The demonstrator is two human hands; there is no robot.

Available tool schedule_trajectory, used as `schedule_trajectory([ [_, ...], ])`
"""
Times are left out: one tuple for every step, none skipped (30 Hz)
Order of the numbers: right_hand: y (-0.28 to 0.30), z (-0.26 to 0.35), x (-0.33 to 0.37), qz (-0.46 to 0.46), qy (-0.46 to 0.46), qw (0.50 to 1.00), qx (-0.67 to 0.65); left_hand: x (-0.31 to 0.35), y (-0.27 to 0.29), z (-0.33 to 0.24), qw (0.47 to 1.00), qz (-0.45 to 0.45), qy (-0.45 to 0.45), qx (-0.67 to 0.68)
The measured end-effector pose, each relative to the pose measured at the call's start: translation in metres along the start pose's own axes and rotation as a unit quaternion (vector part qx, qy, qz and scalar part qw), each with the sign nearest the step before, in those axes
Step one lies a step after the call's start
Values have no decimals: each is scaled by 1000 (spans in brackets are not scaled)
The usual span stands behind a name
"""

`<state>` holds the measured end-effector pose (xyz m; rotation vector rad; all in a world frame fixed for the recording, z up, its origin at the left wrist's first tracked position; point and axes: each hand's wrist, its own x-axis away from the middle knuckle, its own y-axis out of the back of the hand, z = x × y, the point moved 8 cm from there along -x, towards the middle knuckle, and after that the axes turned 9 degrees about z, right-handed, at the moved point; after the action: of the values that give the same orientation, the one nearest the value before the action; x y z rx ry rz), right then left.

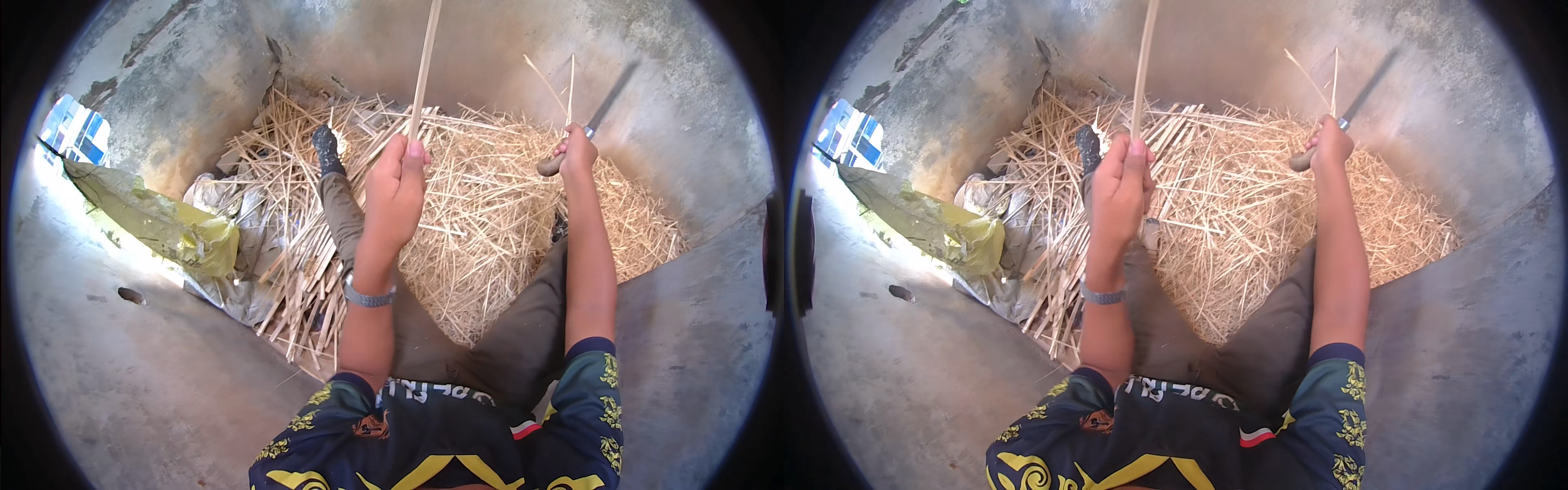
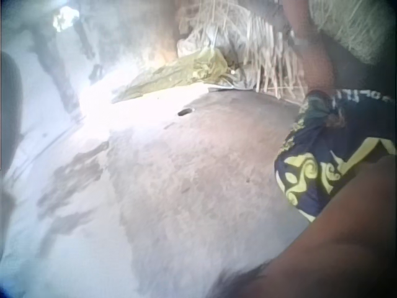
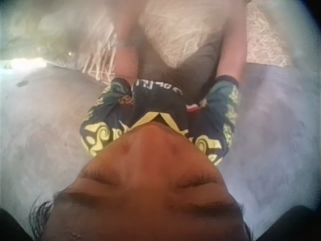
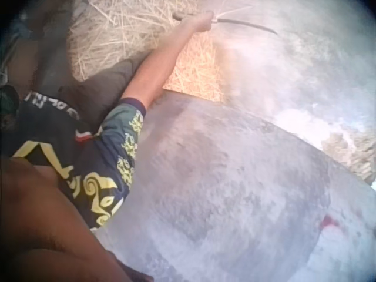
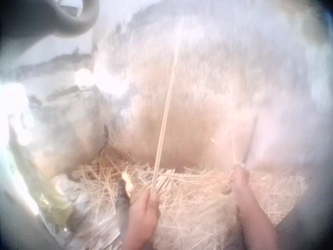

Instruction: The person sits on the floor and uses a large knife to split long bamboo stalks into thin strips. They hold the stalks with one hand and repeatedly strike them with the knife to separate the fibers, accumulating a pile of split bamboo on the floor.

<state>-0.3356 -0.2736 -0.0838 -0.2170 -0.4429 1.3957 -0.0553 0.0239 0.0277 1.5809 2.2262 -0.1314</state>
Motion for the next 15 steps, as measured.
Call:
schedule_trajectory([
  [-4, 19, 5, -3, 70, 993, 99, 2, -8, 13, 999, -1, 25, 44],
  [-9, 35, 14, -8, 138, 971, 197, 5, -18, 30, 995, -1, 51, 87],
  [-9, 54, 23, -22, 208, 933, 294, 6, -32, 46, 988, 6, 74, 136],
  [-22, 66, 42, -12, 289, 886, 362, 8, -41, 58, 984, 14, 84, 153],
  [-32, 68, 57, 11, 311, 856, 412, 10, -49, 68, 981, 23, 95, 170],
  [-44, 73, 80, 33, 331, 822, 463, 13, -58, 74, 976, 32, 108, 188],
  [-53, 73, 95, 53, 345, 786, 510, 14, -64, 75, 975, 44, 115, 183],
  [-61, 71, 102, 75, 392, 746, 533, 15, -69, 76, 975, 54, 123, 176],
  [-65, 65, 109, 91, 433, 705, 554, 17, -76, 77, 974, 71, 132, 168],
  [-71, 59, 115, 107, 472, 661, 574, 17, -82, 80, 972, 80, 136, 176],
  [-77, 57, 122, 123, 524, 622, 568, 19, -85, 85, 958, 83, 162, 221],
  [-84, 52, 133, 143, 572, 582, 561, 22, -86, 83, 942, 81, 190, 264],
  [-89, 47, 143, 161, 617, 538, 551, 26, -88, 81, 923, 79, 218, 306],
  [-94, 51, 148, 182, 667, 502, 520, 29, -88, 76, 930, 80, 224, 282],
  [-92, 55, 127, 174, 616, 550, 536, 33, -94, 71, 926, 104, 230, 281],
])
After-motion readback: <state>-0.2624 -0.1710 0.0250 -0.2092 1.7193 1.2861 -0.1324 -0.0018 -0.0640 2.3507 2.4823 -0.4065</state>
